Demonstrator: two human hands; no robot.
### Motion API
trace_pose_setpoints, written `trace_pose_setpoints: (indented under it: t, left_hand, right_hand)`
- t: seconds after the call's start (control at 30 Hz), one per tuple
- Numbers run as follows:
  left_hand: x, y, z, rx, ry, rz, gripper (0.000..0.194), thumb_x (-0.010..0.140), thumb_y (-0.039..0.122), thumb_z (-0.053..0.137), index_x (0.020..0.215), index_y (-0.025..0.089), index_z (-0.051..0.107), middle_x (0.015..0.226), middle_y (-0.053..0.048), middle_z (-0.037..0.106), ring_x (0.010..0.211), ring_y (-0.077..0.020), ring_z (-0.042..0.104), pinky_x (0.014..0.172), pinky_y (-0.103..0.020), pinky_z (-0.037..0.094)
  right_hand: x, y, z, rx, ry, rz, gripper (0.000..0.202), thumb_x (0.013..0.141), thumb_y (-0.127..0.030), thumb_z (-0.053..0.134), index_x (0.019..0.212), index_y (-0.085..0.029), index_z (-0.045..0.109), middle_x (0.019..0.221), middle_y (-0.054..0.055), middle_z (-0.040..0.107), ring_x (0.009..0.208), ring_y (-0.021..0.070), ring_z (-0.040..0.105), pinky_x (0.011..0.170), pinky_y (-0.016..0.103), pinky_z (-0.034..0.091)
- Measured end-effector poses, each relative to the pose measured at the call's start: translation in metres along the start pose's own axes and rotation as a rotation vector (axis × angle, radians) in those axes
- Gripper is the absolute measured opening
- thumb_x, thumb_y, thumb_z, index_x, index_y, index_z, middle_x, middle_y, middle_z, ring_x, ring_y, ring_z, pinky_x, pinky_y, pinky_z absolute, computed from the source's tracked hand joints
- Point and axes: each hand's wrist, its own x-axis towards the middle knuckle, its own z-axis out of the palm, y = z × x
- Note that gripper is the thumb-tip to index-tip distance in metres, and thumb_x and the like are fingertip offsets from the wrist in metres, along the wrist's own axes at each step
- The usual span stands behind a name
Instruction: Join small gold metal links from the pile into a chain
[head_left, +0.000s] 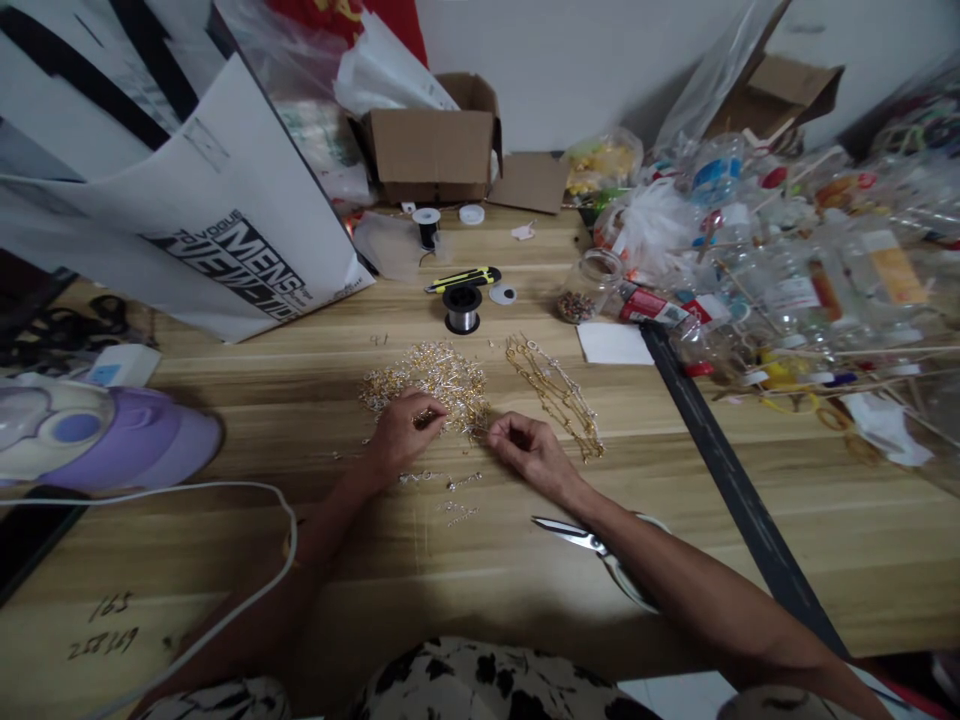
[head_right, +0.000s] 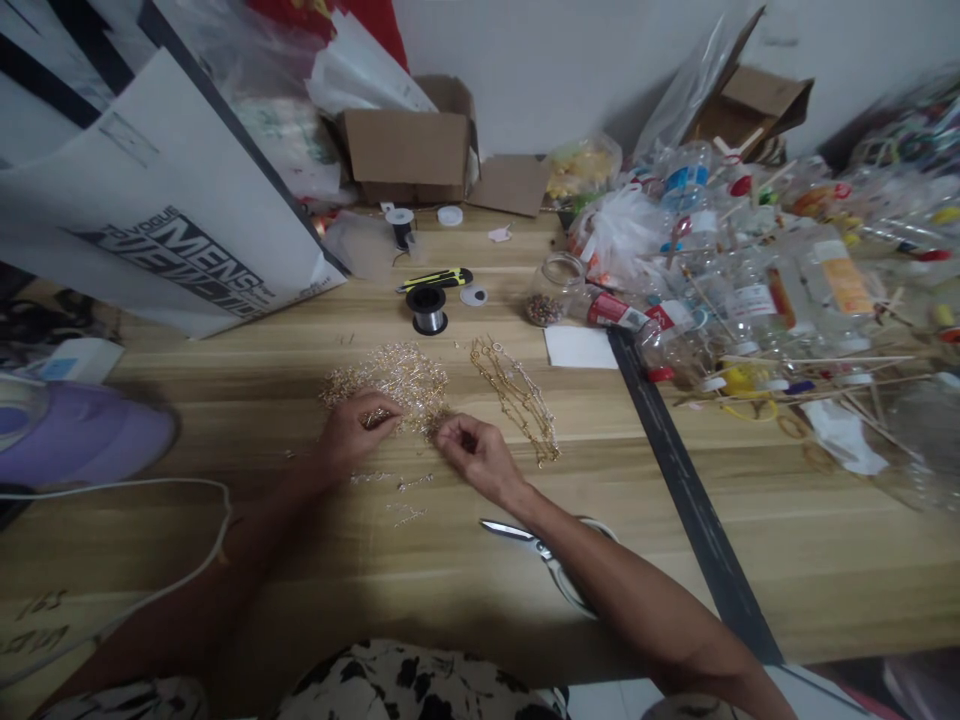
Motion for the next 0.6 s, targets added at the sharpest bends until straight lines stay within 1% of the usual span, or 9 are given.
trace_pose_setpoints:
  t: [0.13, 0.27, 0.43, 0.6]
  left_hand:
    - [0.001, 0.0027, -0.0003, -0.051, 0.006, -0.048, 0.008, 0.075, 0.01, 0.063, 0.077, 0.016, 0.066, 0.077, -0.004, 0.069, 0.076, -0.0175, 0.063, 0.072, -0.03, 0.05]
    - [0.0022, 0.0038, 0.0002, -0.03, 0.009, -0.01, 0.01, 0.075, 0.007, 0.062, 0.079, 0.016, 0.066, 0.078, -0.004, 0.069, 0.078, -0.0181, 0.062, 0.074, -0.032, 0.05]
    - [0.0024, 0.0029, 0.0011, 0.006, 0.0, 0.041, 0.008, 0.077, 0.01, 0.061, 0.078, 0.017, 0.065, 0.076, -0.004, 0.07, 0.078, -0.0191, 0.06, 0.074, -0.033, 0.049]
    - [0.0011, 0.0034, 0.0014, 0.021, -0.016, 0.041, 0.008, 0.08, 0.012, 0.06, 0.079, 0.018, 0.065, 0.076, -0.003, 0.069, 0.078, -0.0186, 0.059, 0.074, -0.032, 0.048]
  right_hand:
    - [0.0006, -0.0007, 0.0, 0.01, -0.006, 0.001, 0.029, 0.081, -0.043, 0.061, 0.072, -0.016, 0.053, 0.064, -0.003, 0.046, 0.057, 0.0095, 0.039, 0.053, 0.022, 0.032]
    - [0.0008, -0.0017, -0.0006, -0.002, -0.007, -0.01, 0.027, 0.082, -0.041, 0.06, 0.075, -0.015, 0.055, 0.066, -0.001, 0.049, 0.059, 0.0104, 0.043, 0.055, 0.022, 0.034]
    - [0.0006, -0.0025, -0.0009, -0.001, -0.002, 0.002, 0.029, 0.082, -0.043, 0.06, 0.074, -0.016, 0.054, 0.065, -0.001, 0.05, 0.059, 0.0104, 0.043, 0.054, 0.022, 0.034]
    - [0.0008, -0.0031, -0.0002, 0.0, 0.0, 0.006, 0.03, 0.081, -0.044, 0.06, 0.074, -0.016, 0.055, 0.065, -0.001, 0.05, 0.058, 0.0105, 0.043, 0.054, 0.022, 0.035]
